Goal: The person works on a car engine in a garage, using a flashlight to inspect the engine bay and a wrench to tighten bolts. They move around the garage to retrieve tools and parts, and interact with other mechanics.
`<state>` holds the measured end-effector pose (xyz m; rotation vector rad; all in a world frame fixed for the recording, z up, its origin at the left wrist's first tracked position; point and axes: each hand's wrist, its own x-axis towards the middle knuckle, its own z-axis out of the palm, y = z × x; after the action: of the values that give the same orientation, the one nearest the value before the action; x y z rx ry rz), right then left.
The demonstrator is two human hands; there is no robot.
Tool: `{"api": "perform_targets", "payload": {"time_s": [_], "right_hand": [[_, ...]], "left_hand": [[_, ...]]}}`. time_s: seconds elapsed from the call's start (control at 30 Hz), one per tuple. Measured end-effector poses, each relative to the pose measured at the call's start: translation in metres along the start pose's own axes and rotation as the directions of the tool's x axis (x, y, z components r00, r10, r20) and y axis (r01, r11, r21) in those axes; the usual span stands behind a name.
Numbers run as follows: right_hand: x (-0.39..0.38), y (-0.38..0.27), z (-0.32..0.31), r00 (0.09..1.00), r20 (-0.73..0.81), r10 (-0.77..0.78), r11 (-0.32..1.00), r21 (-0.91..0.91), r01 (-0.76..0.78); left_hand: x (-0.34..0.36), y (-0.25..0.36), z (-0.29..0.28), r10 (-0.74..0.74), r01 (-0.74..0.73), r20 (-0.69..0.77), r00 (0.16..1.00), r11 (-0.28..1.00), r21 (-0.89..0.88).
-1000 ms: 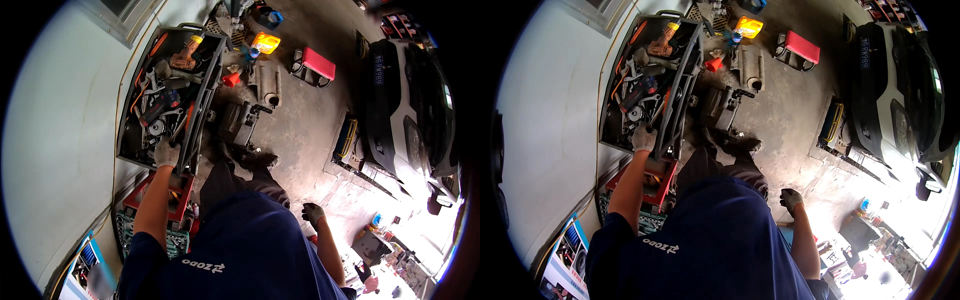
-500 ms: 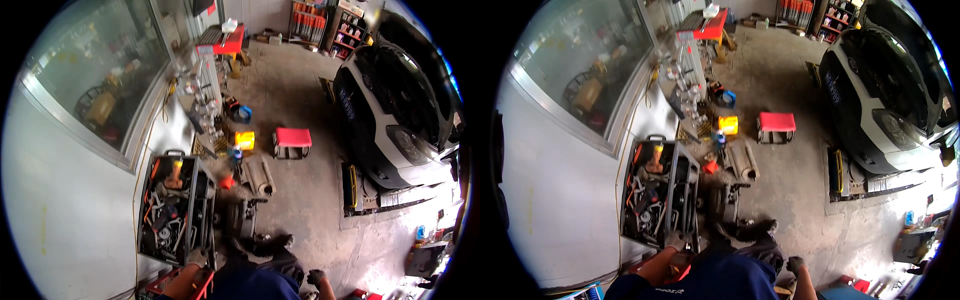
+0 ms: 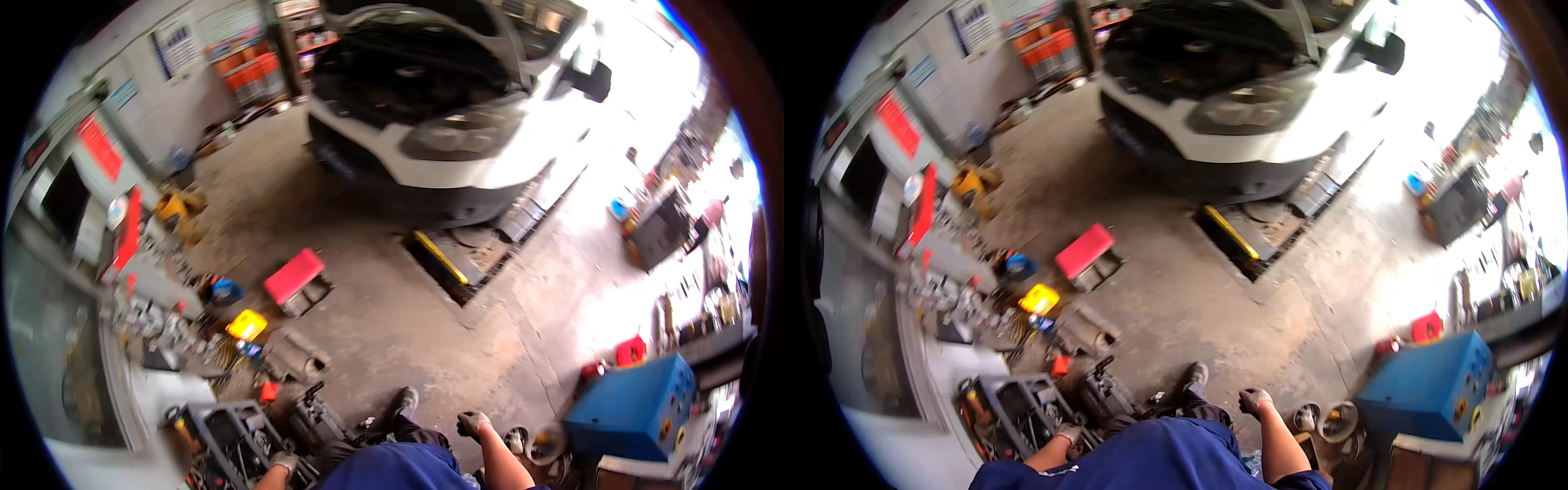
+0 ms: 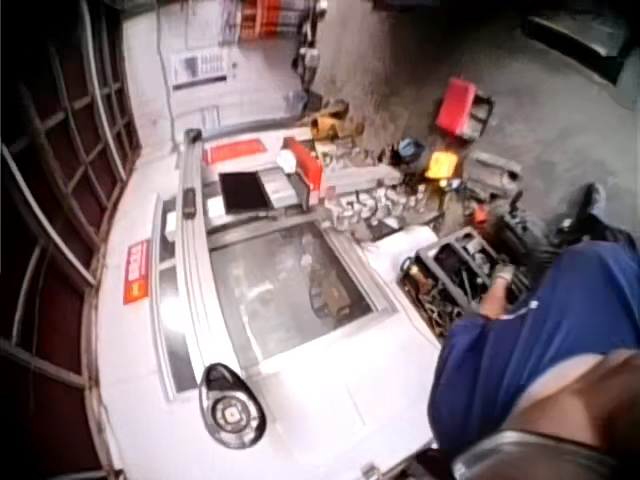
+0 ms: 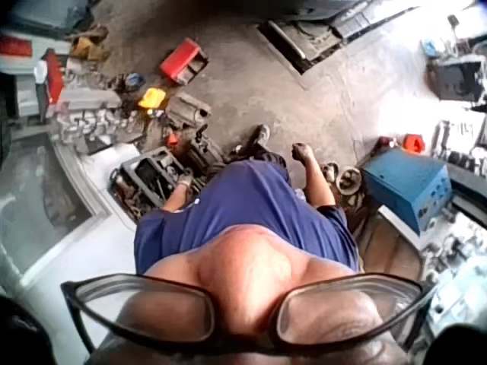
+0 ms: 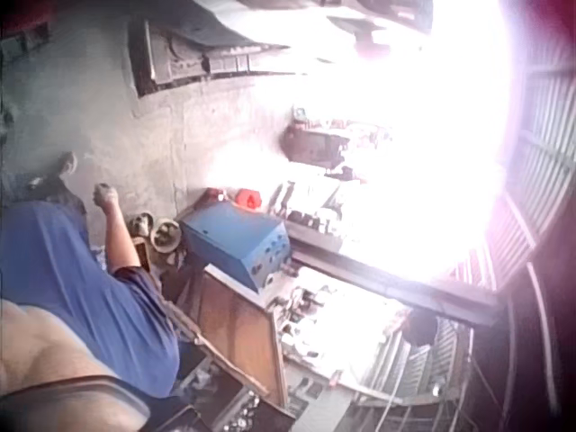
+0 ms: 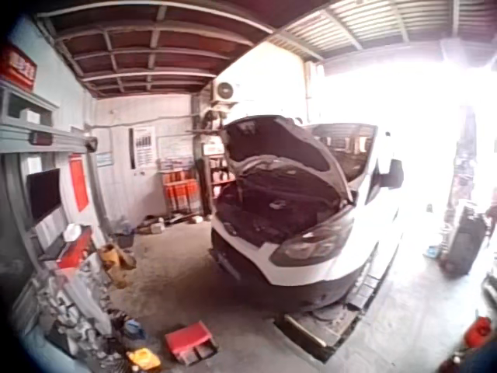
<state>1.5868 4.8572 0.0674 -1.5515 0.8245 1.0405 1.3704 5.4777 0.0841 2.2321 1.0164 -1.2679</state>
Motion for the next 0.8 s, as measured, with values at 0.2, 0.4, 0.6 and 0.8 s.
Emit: {"api": "perform_targets", "payload": {"time_s": [0.2, 0.4, 0.6, 0.8], "right_hand": [[-0.054, 0.002, -0.139, 0.944, -0.311, -0.108, 0.926, 0.313, 0.21], [-0.065, 0.011, -0.195, 0.943, -0.331, 0.0, 0.835, 0.519, 0.182], [-0.046, -0.03, -0.265, 0.915, -0.402, 0.044, 0.848, 0.499, 0.179], [-0.025, -0.043, -0.355, 0.894, -0.352, 0.279, 0.743, 0.669, 0.031]], "left_hand": [[0.069, 0.326, -0.109, 0.389, -0.396, -0.276, 0.879, 0.918, 0.032], [-0.007, 0.613, -0.169, 0.808, -0.86, -0.294, 0.51, 0.482, -0.167], [-0.031, 0.777, -0.138, 0.88, -0.876, -0.082, 0.468, 0.449, -0.178], [0.076, 0.839, -0.114, 0.555, -0.532, 0.045, 0.831, 0.816, -0.227]]}}
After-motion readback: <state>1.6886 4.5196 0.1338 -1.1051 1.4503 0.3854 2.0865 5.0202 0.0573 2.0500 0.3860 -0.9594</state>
